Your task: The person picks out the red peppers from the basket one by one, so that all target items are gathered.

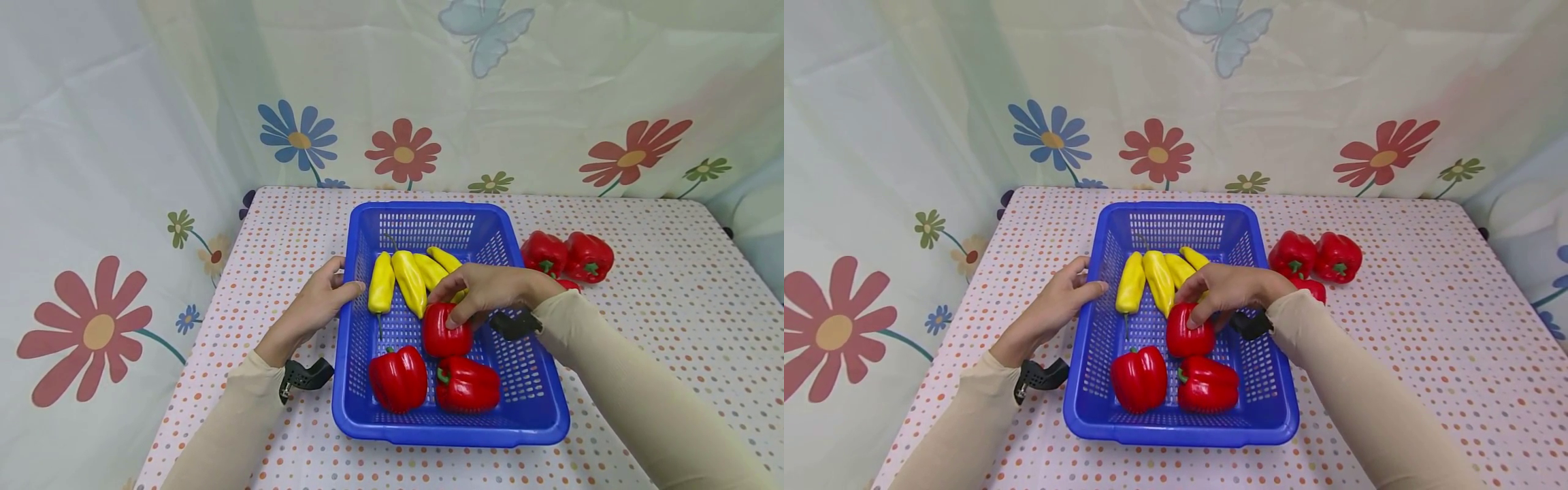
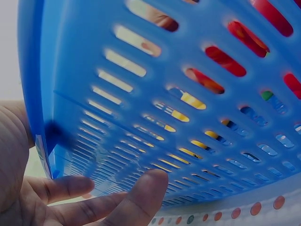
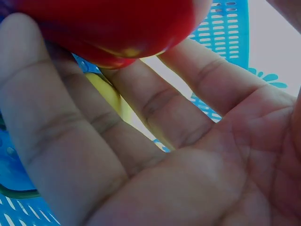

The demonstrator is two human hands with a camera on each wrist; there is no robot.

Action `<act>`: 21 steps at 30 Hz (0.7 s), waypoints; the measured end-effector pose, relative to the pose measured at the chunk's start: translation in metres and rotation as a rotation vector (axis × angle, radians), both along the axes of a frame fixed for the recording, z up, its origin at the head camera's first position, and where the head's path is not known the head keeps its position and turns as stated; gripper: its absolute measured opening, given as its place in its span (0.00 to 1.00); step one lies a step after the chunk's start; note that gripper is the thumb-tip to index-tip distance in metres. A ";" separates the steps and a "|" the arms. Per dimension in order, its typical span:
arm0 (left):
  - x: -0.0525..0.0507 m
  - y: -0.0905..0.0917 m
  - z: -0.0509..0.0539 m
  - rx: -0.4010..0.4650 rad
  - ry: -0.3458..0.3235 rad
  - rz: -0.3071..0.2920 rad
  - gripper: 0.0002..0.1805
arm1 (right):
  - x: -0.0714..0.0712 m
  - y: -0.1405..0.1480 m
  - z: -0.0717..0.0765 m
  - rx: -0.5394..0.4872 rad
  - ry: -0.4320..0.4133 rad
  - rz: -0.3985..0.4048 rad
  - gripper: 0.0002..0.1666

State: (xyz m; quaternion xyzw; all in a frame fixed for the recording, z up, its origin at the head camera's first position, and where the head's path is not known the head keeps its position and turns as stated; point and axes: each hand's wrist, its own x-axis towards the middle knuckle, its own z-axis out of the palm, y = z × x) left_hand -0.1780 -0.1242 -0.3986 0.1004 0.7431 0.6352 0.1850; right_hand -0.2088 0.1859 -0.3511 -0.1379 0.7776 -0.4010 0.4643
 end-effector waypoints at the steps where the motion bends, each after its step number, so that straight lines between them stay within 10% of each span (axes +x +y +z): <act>1: 0.000 0.000 0.000 0.001 0.000 0.000 0.26 | 0.000 0.000 0.000 0.002 0.008 -0.004 0.37; 21: 0.000 0.000 -0.001 0.003 0.009 0.001 0.25 | 0.002 0.007 0.011 0.027 0.123 -0.044 0.40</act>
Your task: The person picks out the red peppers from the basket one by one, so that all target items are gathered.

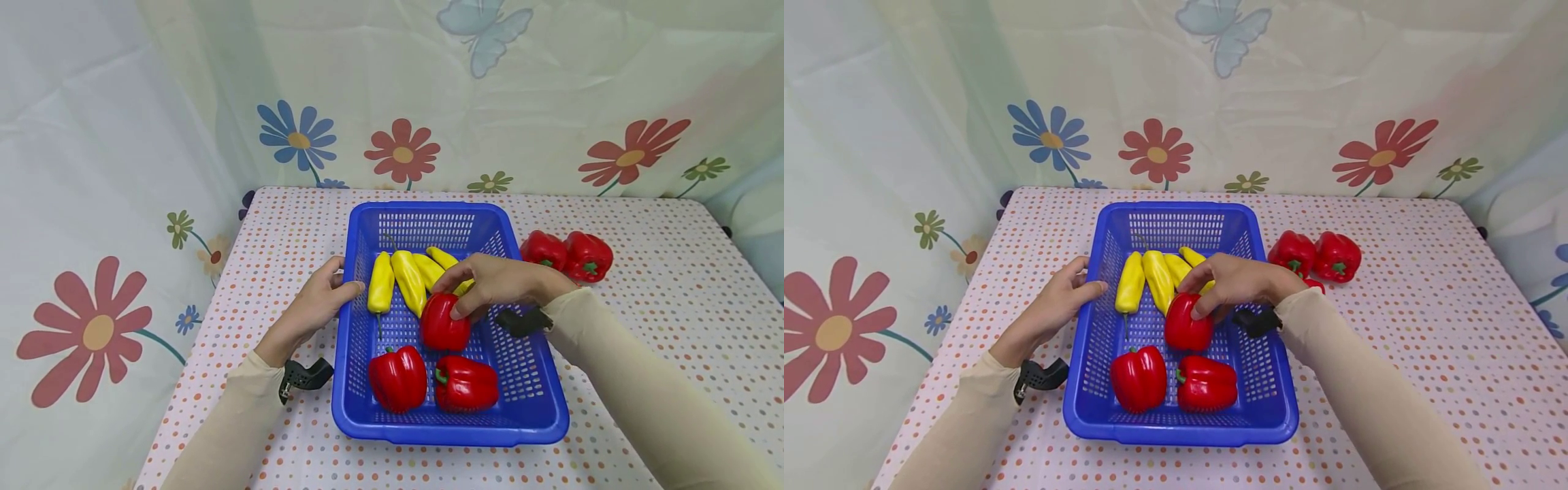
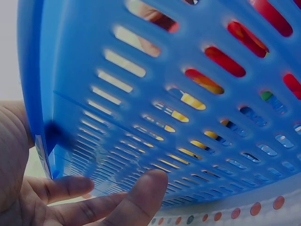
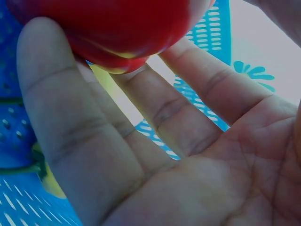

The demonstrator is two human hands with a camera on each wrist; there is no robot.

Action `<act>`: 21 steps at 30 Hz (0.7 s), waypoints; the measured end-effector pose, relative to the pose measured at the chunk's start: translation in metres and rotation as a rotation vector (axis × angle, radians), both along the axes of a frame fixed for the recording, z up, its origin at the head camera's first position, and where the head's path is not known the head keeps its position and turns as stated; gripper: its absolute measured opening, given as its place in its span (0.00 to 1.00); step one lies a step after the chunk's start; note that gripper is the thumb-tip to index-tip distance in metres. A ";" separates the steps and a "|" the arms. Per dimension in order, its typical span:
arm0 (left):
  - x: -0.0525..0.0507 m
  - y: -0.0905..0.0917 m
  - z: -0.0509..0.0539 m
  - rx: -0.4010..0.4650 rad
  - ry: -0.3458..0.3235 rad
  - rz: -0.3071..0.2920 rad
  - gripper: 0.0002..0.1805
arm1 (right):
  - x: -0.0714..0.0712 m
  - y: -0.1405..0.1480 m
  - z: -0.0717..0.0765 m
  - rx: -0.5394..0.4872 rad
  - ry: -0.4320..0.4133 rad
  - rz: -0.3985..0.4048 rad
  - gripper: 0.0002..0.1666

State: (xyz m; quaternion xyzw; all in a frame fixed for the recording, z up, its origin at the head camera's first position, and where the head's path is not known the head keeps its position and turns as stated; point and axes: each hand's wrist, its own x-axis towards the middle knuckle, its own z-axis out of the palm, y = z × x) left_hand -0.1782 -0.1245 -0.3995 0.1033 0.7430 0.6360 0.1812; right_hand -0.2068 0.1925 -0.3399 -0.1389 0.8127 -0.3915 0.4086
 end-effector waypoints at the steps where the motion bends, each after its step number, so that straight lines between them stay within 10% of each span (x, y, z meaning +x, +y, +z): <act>1: 0.000 0.000 0.000 -0.003 0.000 0.002 0.25 | 0.000 0.001 0.002 0.000 0.009 -0.001 0.41; 21: 0.000 0.001 0.000 0.006 -0.014 -0.004 0.26 | 0.007 0.040 0.033 -0.089 0.055 -0.060 0.41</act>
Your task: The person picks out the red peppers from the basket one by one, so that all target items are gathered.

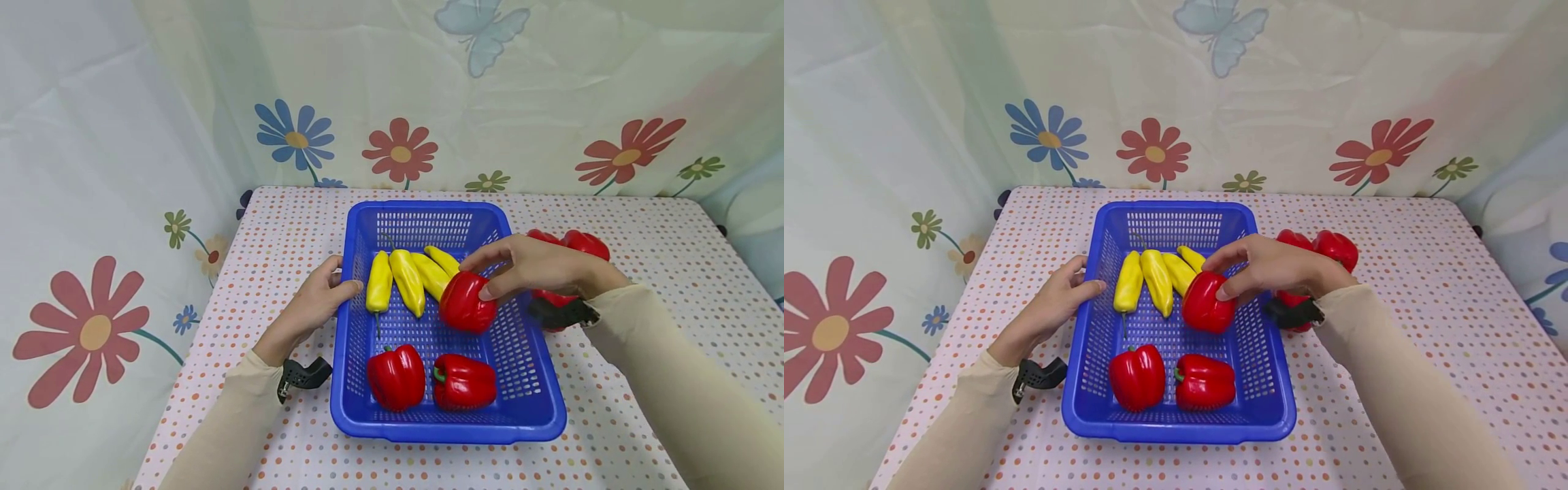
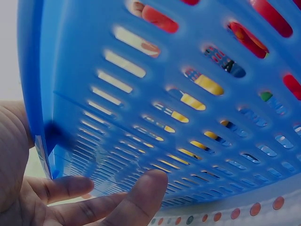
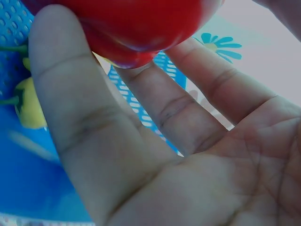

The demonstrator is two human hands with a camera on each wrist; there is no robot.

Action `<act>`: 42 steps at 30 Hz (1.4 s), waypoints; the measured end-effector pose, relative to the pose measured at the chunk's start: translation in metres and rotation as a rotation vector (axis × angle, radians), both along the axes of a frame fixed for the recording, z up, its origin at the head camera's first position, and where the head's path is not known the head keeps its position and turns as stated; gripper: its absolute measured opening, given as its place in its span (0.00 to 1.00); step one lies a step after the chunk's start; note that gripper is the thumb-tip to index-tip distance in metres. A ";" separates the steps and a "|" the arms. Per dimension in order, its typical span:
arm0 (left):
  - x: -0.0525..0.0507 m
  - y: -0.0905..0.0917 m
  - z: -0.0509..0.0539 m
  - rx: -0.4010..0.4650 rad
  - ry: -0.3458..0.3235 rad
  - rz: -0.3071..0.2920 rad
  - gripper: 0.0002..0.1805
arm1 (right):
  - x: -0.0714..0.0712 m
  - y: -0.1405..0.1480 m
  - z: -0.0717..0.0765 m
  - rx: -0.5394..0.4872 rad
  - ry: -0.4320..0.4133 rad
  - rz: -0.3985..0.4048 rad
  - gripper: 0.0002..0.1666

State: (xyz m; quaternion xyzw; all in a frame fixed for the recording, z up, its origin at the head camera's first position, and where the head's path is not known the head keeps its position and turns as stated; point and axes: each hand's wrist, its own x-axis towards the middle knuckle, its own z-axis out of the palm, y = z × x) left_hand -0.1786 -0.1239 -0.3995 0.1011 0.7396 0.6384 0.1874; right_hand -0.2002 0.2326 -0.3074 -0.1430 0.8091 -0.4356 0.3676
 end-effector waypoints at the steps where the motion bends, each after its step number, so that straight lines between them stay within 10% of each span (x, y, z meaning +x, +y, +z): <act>1: 0.000 0.000 0.000 -0.001 0.001 0.001 0.26 | 0.000 0.002 0.001 -0.002 0.004 -0.005 0.41; 42: 0.000 0.000 0.000 -0.006 0.007 0.000 0.25 | 0.024 0.099 0.004 -0.069 0.197 -0.184 0.29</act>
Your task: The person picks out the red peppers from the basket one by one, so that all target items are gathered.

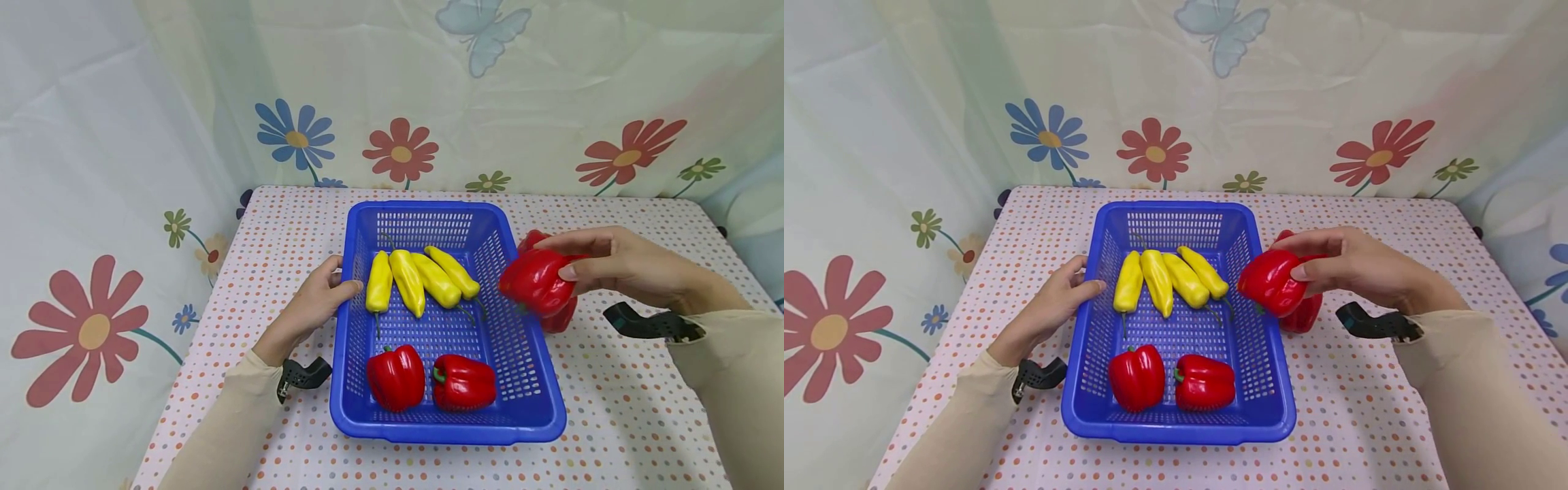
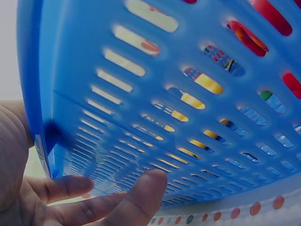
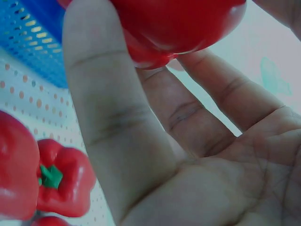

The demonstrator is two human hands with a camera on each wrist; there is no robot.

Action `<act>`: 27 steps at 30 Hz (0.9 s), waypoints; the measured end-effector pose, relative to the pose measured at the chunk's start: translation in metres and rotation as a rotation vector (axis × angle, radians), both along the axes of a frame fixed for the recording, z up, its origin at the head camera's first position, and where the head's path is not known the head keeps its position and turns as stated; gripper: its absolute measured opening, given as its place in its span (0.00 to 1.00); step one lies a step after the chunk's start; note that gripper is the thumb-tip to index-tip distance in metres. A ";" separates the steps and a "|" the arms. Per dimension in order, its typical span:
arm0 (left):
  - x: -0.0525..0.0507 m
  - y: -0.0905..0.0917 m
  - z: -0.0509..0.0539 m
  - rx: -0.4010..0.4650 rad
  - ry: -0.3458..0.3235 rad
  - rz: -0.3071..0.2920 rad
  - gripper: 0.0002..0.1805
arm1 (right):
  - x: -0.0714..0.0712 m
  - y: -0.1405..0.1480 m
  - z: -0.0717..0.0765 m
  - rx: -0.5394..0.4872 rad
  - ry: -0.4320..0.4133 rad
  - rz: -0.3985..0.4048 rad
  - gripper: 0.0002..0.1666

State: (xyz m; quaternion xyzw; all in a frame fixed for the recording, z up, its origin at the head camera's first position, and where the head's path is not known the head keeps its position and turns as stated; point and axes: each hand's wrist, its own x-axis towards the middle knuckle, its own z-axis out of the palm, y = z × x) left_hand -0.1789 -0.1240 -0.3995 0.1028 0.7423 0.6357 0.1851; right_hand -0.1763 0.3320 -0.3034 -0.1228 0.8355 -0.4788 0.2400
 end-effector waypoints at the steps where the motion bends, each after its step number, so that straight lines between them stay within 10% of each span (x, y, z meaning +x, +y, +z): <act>1: 0.000 0.000 0.000 0.000 0.000 0.000 0.25 | 0.000 0.003 -0.001 -0.008 -0.001 -0.005 0.28; 27: 0.000 0.000 0.002 -0.009 0.006 -0.012 0.26 | 0.014 0.089 -0.038 -0.341 -0.082 -0.043 0.36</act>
